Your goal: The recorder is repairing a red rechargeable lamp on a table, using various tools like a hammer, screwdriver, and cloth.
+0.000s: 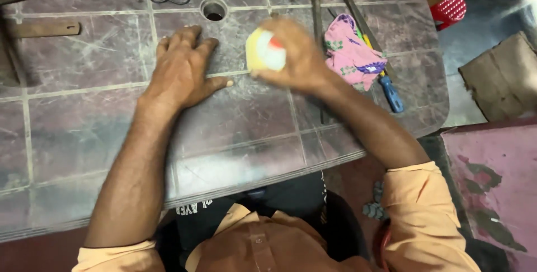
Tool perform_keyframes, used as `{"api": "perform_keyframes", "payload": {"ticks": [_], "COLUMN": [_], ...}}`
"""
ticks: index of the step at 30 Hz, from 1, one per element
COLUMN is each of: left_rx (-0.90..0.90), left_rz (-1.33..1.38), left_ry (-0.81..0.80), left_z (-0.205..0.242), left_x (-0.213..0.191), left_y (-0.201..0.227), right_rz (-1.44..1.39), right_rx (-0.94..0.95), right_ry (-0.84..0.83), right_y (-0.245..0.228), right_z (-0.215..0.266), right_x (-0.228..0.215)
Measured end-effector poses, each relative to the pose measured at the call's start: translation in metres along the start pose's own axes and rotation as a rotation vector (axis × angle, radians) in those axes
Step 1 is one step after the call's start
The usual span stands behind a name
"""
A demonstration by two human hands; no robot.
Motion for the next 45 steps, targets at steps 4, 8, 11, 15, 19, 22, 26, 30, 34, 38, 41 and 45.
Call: {"api": "perform_keyframes", "payload": {"ticks": [4,8,11,15,19,22,26,30,34,38,41,45], "left_rx": [0.02,0.015,0.006,-0.011,-0.052,-0.053,-0.049,-0.116,-0.208,-0.319,-0.321,-0.344], "left_rz": [-0.049,-0.06,-0.067,-0.067,-0.071,-0.08,-0.052,0.359,0.959,1.134,1.055,1.098], "left_ry": [0.002,-0.003,-0.025,-0.06,-0.103,-0.113,-0.089,0.095,0.174,0.133,0.079,0.058], "left_z": [0.001,0.0,0.004,0.001,0.003,0.004,0.002,-0.006,-0.007,-0.003,-0.005,-0.006], "left_x": [0.003,0.004,0.007,0.011,0.013,0.015,0.009,0.003,0.012,0.036,0.035,0.038], "left_y": [0.005,0.007,0.007,0.01,0.009,0.008,0.02,0.034,0.037,0.029,0.032,0.029], "right_rz": [0.164,0.228,0.245,0.24,0.118,0.047,0.061,0.125,0.084,0.092,0.109,0.008], "right_rx": [0.311,0.343,0.228,0.279,0.355,0.368,0.28,-0.18,-0.209,-0.247,-0.237,-0.15], "right_ry": [0.118,0.056,0.102,0.136,0.137,0.041,0.058,0.264,0.229,0.179,0.175,0.146], "right_y": [0.064,0.084,0.077,0.083,0.087,0.078,0.059,-0.007,-0.035,-0.041,-0.043,-0.025], "right_z": [-0.007,0.001,0.003,0.006,0.007,0.001,0.004,0.002,-0.002,0.002,0.003,0.008], "right_x": [-0.036,-0.022,-0.017,-0.01,0.002,0.004,-0.008,-0.027,-0.021,-0.011,-0.012,-0.006]}}
Point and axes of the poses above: each hand's wrist, its own z-axis away from the middle knuckle, its own x-axis out of the palm, y = z × x, the point moved 9 cm from there along -z, towards the middle knuckle, and after that the axes turned 15 degrees about y, right-handed, at the moved point
